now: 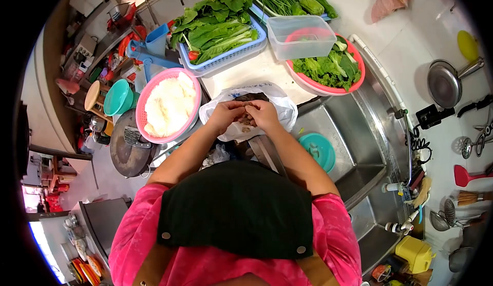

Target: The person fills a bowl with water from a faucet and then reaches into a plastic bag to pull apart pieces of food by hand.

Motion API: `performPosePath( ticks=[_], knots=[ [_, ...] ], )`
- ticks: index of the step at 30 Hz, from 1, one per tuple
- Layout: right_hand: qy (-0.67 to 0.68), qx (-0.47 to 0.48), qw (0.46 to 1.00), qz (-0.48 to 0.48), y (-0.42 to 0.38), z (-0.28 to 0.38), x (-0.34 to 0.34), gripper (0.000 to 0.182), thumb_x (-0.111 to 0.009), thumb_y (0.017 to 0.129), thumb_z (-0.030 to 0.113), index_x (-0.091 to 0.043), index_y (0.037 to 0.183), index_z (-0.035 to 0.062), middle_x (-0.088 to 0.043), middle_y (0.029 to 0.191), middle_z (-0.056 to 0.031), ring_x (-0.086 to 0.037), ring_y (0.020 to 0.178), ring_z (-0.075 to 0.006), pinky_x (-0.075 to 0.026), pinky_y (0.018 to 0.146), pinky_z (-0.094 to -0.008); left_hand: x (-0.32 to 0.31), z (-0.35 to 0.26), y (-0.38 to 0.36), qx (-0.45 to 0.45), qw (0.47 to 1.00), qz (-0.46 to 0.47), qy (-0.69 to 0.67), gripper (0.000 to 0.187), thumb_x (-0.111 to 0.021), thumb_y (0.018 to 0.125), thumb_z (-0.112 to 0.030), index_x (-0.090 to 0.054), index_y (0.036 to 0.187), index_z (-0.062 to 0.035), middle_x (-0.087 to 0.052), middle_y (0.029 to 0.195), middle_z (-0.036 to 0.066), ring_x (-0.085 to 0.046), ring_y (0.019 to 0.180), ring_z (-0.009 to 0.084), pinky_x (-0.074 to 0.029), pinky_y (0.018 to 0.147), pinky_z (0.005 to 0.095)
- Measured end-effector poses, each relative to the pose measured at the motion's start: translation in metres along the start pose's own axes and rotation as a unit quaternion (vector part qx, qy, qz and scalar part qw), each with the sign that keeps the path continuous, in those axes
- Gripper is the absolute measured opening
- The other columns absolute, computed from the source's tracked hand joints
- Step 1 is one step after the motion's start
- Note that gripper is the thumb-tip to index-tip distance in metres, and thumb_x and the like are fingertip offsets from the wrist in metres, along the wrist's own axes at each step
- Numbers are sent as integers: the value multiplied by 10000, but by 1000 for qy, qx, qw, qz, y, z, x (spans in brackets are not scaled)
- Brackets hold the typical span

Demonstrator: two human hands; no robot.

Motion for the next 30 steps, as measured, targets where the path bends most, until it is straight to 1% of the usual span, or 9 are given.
performPosePath(
  ticks=[5, 9, 10, 12, 14, 17, 24, 27, 30],
  knots=[
    [-38, 6, 999, -7, 7, -4, 3, 177, -567, 735, 118, -602, 859, -4, -570, 638, -35, -530, 535, -82, -441, 465, -212, -3, -8, -7, -24, 997, -74, 14, 165, -630, 711, -9, -570, 849, 58, -584, 731, 87, -542, 586, 130, -441, 500, 232],
    [-92, 59, 993, -45, 0, 6, -2, 173, -570, 681, 89, -602, 813, -19, -591, 623, -77, -571, 561, -121, -455, 497, -251, -3, -10, -5, -21, 998, -41, 39, 168, -629, 702, -27, -571, 838, 53, -587, 736, 91, -551, 585, 134, -453, 499, 229],
    [-92, 58, 993, -43, 2, 3, -3, 173, -570, 681, 89, -602, 813, -19, -591, 623, -77, -571, 561, -121, -455, 497, -251, -2, -10, -3, -35, 993, -55, 102, 154, -615, 697, -13, -562, 831, 40, -579, 738, 85, -544, 577, 132, -460, 517, 233],
    [-176, 186, 964, -74, 3, 2, -7, 153, -548, 713, 61, -580, 836, -24, -581, 654, -52, -528, 518, -89, -428, 463, -221, -3, -11, -4, -48, 983, -70, 164, 143, -600, 692, 1, -554, 825, 27, -572, 739, 79, -537, 569, 129, -466, 534, 236],
    [-182, 189, 962, -79, 3, 5, -10, 152, -550, 710, 55, -581, 835, -26, -581, 647, -54, -523, 509, -88, -422, 462, -223, -5, -12, -7, 7, 996, -80, 36, 107, -579, 703, -33, -550, 801, -2, -564, 725, 63, -543, 595, 128, -479, 550, 244],
    [-182, 197, 959, -92, 3, 10, -13, 145, -553, 708, 42, -580, 830, -32, -582, 643, -58, -519, 498, -88, -422, 463, -223, -5, -11, -9, 25, 994, -54, -96, 74, -551, 737, -73, -543, 796, -30, -554, 722, 48, -547, 624, 132, -492, 576, 255],
    [-57, 122, 984, -116, 0, 16, -10, 107, -552, 701, 38, -585, 775, -32, -590, 621, -82, -540, 490, -107, -446, 472, -236, -1, -9, -9, 14, 988, -50, -144, 82, -554, 755, -102, -533, 799, -36, -526, 681, 43, -530, 598, 140, -494, 553, 256],
    [-33, 127, 985, -109, 0, 13, -10, 102, -554, 697, 29, -580, 771, -36, -582, 604, -78, -533, 480, -103, -441, 463, -233, 0, -12, -10, 14, 984, -65, -166, 55, -525, 758, -100, -534, 793, -58, -557, 728, 42, -537, 646, 131, -487, 587, 272],
    [-43, 132, 984, -110, 0, 4, -6, 101, -547, 701, 35, -580, 768, -33, -586, 614, -86, -538, 478, -103, -441, 460, -235, 5, -14, -7, 24, 978, -67, -195, 52, -521, 759, -99, -523, 794, -61, -562, 721, 43, -532, 633, 126, -452, 541, 246]
  ],
)
Point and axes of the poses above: each hand's wrist, its own y-axis towards the middle knuckle, its own x-axis out of the back of the hand, z = x × y, the point moved 2 cm from there along y, towards the middle knuckle
